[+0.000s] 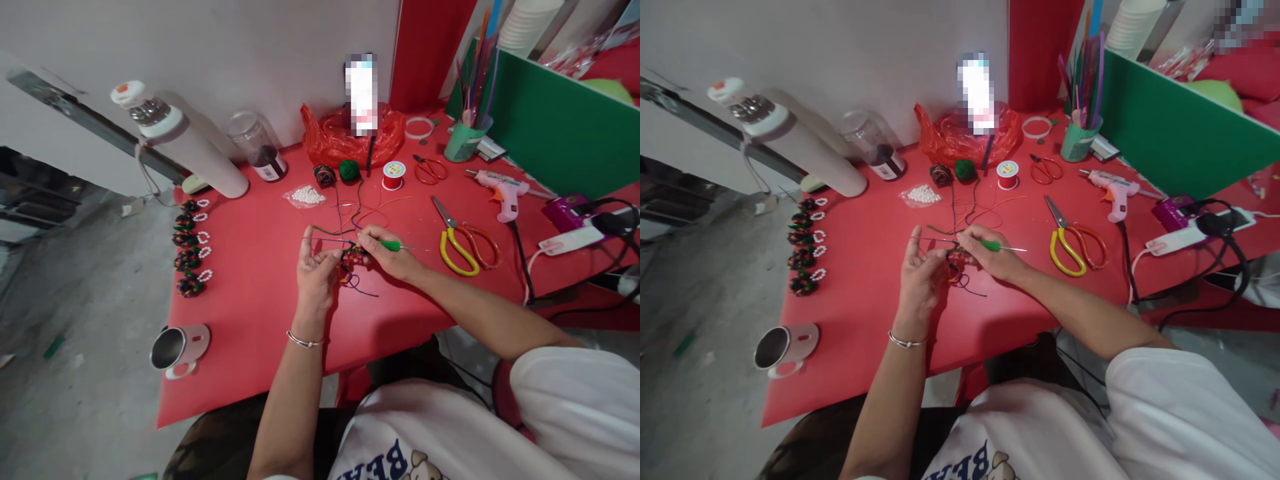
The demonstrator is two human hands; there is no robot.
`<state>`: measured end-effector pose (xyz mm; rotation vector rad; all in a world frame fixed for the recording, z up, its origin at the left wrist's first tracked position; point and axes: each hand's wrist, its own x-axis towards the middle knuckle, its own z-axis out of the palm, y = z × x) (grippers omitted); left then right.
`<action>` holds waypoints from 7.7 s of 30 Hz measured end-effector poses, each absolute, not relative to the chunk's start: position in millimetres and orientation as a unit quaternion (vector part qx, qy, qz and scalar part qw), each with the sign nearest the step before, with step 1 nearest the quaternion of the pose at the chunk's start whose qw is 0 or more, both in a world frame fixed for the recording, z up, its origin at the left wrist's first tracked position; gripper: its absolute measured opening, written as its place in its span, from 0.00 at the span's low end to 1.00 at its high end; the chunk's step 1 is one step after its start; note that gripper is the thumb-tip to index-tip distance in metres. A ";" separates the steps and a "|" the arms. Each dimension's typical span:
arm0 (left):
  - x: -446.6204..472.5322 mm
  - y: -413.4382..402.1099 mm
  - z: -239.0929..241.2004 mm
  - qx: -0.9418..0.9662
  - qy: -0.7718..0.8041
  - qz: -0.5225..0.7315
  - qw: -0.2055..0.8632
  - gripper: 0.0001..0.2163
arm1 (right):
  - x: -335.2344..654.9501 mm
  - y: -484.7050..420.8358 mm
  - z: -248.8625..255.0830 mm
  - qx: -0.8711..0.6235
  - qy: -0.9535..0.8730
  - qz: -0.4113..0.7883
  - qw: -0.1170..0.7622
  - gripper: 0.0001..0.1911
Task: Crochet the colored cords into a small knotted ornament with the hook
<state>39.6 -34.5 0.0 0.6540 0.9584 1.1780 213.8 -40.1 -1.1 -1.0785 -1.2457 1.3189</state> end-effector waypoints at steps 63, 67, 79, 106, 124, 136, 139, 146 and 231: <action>15.6 -29.6 2.8 0.342 0.370 0.402 0.764 0.56 | 216.4 -28.9 -16.8 -0.375 -0.375 0.721 0.445 0.20; 16.1 -29.9 2.7 0.344 0.367 0.400 0.766 0.54 | 216.5 -29.1 -16.3 -0.378 -0.375 0.721 0.444 0.21; 23.1 -31.8 2.1 0.325 0.356 0.410 0.774 0.52 | 215.4 -29.7 -17.1 -0.355 -0.382 0.728 0.446 0.21; 20.4 -32.4 6.0 0.344 0.370 0.407 0.761 0.47 | 215.3 -30.0 -16.6 -0.361 -0.387 0.722 0.445 0.20; 17.5 -30.5 8.8 0.347 0.375 0.407 0.757 0.47 | 221.3 -30.5 -15.0 -0.378 -0.420 0.707 0.426 0.17; 16.5 -30.5 4.6 0.375 0.388 0.420 0.730 0.43 | 222.2 -31.8 -11.3 -0.398 -0.462 0.666 0.429 0.17; 17.7 -30.7 3.7 0.392 0.394 0.432 0.710 0.42 | 222.0 -33.5 -8.1 -0.417 -0.480 0.647 0.421 0.17; 21.8 -31.4 5.5 0.440 0.424 0.453 0.649 0.40 | 222.5 -40.7 -4.4 -0.459 -0.569 0.544 0.411 0.17; 50.9 -37.1 -4.0 0.285 0.403 0.524 0.694 0.54 | 208.0 -48.1 -33.6 -0.453 -0.718 0.171 0.500 0.21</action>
